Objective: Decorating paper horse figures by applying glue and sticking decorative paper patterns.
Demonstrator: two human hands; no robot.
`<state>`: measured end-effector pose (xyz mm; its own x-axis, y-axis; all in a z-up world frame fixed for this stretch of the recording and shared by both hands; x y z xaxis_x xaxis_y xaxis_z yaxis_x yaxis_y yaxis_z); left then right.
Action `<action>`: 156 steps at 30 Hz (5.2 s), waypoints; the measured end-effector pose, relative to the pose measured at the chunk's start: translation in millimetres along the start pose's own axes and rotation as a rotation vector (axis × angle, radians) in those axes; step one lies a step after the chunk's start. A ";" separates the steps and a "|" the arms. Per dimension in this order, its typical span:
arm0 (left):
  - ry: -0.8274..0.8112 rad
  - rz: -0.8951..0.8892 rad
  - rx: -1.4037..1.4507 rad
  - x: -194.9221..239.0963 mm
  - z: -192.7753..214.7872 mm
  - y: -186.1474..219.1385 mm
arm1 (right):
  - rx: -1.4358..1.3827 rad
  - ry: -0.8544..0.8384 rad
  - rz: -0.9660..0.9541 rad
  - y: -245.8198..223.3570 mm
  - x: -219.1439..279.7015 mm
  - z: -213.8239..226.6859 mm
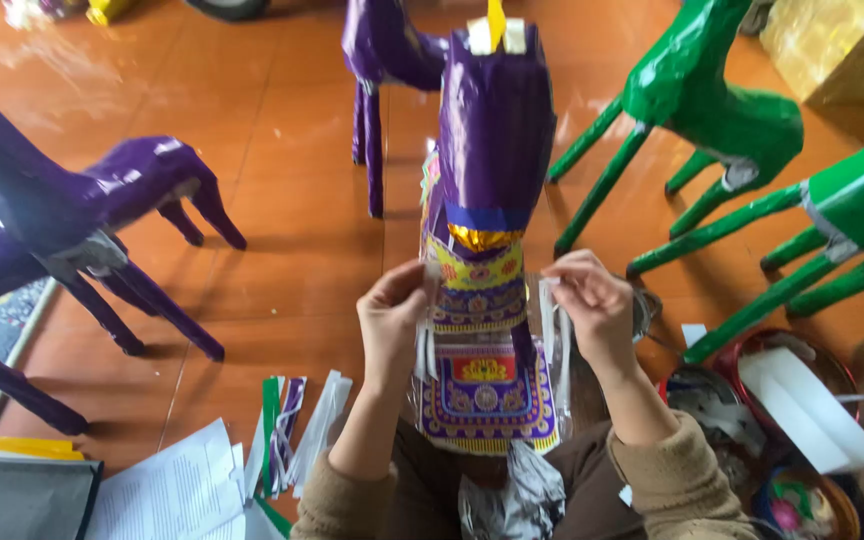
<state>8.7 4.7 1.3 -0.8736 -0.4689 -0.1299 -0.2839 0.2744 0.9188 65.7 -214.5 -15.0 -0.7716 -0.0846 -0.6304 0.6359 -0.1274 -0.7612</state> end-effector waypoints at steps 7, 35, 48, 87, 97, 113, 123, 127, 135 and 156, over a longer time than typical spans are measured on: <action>0.096 -0.442 0.018 -44.4 -39.9 4.6 | 0.079 0.246 -0.045 -48.0 -55.5 -29.7; -0.074 -0.769 -0.276 -18.9 -57.8 12.2 | 0.067 0.277 0.042 -37.5 -62.1 -37.1; -0.272 -0.794 -0.265 -32.9 -39.9 -5.7 | 0.150 0.269 0.384 -47.6 -46.8 -39.1; -0.324 -0.738 -0.385 -24.8 -38.0 5.4 | 0.173 0.246 0.447 -29.8 -39.7 -39.2; -0.343 -0.695 -0.428 -24.3 -35.8 8.9 | 0.154 0.202 0.469 -24.8 -42.8 -36.1; 0.023 0.037 -0.052 3.7 35.5 -88.9 | 0.228 0.156 -0.061 55.6 115.1 36.2; -0.158 0.713 -0.402 94.3 51.1 -195.6 | 1.079 0.359 -0.928 237.9 409.8 284.5; -0.319 0.679 -0.489 92.2 43.9 -210.2 | 1.194 0.562 -1.031 240.8 468.2 344.2; -0.475 0.683 -0.648 98.6 -11.6 -201.6 | 1.062 0.159 -1.270 213.7 433.0 345.9; -0.432 0.792 -0.655 104.9 -14.7 -241.5 | 1.116 0.293 -1.506 298.1 384.2 392.6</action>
<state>-8.5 -123.1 -228.7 -0.8162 0.0086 0.5778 0.5661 -0.1886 0.8025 -47.5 -673.0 -424.4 -0.4951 0.8227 0.2793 -0.8628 -0.4277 -0.2694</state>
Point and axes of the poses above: each hand's wrist, its own x-axis away from the middle knuckle, its own z-axis out of the back of the hand, y = z × x, the point moved 1 cm from there along -x, towards the middle knuckle, and after that the axes turned 6 degrees about x, right-handed, at the moved point
